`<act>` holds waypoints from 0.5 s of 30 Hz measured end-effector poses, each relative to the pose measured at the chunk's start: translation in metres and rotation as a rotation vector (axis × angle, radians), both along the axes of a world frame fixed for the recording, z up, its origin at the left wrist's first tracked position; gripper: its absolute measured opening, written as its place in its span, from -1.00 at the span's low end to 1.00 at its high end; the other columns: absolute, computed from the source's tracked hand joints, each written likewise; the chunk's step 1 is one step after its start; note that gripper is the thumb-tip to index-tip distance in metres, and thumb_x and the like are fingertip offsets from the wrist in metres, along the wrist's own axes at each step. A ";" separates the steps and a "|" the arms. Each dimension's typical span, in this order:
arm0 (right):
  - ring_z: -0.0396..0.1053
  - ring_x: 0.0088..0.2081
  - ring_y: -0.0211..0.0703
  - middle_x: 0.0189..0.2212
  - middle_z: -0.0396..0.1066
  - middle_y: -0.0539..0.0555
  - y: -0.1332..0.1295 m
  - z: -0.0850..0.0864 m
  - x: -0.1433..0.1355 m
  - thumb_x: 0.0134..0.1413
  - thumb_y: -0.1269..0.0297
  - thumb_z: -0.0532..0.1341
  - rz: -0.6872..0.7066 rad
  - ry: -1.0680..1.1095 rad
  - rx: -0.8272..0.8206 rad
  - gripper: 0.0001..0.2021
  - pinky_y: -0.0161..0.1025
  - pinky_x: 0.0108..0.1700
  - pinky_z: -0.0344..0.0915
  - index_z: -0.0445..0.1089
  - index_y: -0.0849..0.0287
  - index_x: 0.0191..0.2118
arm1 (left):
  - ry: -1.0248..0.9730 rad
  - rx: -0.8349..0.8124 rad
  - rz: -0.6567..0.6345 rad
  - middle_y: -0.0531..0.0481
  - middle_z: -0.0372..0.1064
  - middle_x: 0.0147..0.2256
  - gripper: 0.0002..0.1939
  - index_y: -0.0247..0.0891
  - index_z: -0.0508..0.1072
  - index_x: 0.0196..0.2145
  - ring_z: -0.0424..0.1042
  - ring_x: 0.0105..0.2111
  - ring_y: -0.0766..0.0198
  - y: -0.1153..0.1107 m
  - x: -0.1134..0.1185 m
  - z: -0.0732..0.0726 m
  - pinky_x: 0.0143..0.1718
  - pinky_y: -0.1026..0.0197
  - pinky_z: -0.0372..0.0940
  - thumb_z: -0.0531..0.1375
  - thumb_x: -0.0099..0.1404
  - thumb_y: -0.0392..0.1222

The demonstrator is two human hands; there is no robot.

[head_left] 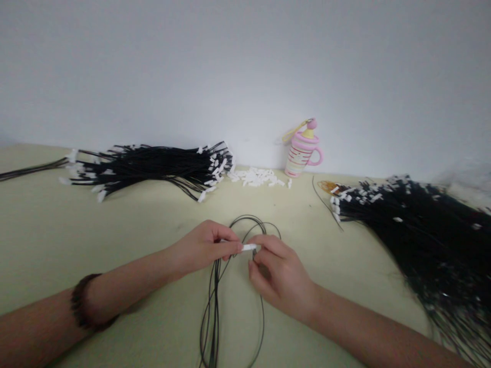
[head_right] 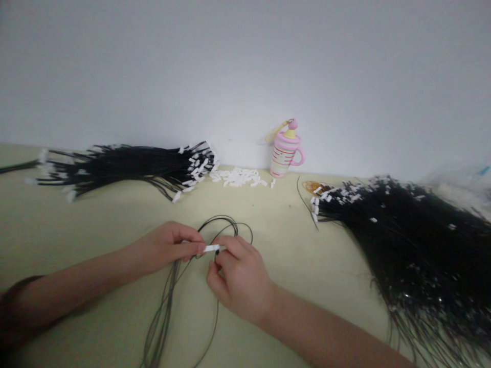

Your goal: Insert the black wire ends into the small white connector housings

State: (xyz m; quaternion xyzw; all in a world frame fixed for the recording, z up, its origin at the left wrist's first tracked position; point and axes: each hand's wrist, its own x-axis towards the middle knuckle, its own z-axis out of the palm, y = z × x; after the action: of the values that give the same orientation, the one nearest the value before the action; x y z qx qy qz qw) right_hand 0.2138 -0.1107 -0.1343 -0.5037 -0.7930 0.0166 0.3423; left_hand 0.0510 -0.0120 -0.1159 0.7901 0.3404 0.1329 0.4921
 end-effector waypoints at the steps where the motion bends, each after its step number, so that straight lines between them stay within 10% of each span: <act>1: 0.27 -0.24 -0.17 -0.26 0.33 0.13 0.000 -0.001 0.000 -0.02 0.46 0.07 -0.002 0.010 0.004 -0.89 -0.22 -0.15 0.24 0.29 0.21 -0.48 | -0.003 0.000 -0.003 0.13 0.14 -0.68 -0.70 -0.30 0.45 -0.56 0.05 -0.64 0.40 0.000 0.000 0.000 -0.62 0.34 -0.09 0.12 0.08 0.01; 15: 0.26 -0.33 -0.19 -0.38 0.28 0.14 -0.001 0.003 -0.001 0.04 0.48 0.00 -0.015 -0.017 -0.107 -0.84 -0.25 -0.25 0.26 0.30 0.25 -0.44 | 0.025 0.018 -0.046 0.13 0.12 -0.69 -0.66 -0.29 0.47 -0.54 0.03 -0.65 0.41 -0.001 0.001 0.000 -0.63 0.33 -0.12 0.12 0.08 0.06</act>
State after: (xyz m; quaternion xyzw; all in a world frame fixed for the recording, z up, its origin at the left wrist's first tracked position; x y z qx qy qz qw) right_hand 0.2123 -0.1117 -0.1312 -0.5274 -0.7900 0.0521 0.3082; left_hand 0.0518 -0.0128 -0.1162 0.8036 0.3271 0.1147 0.4837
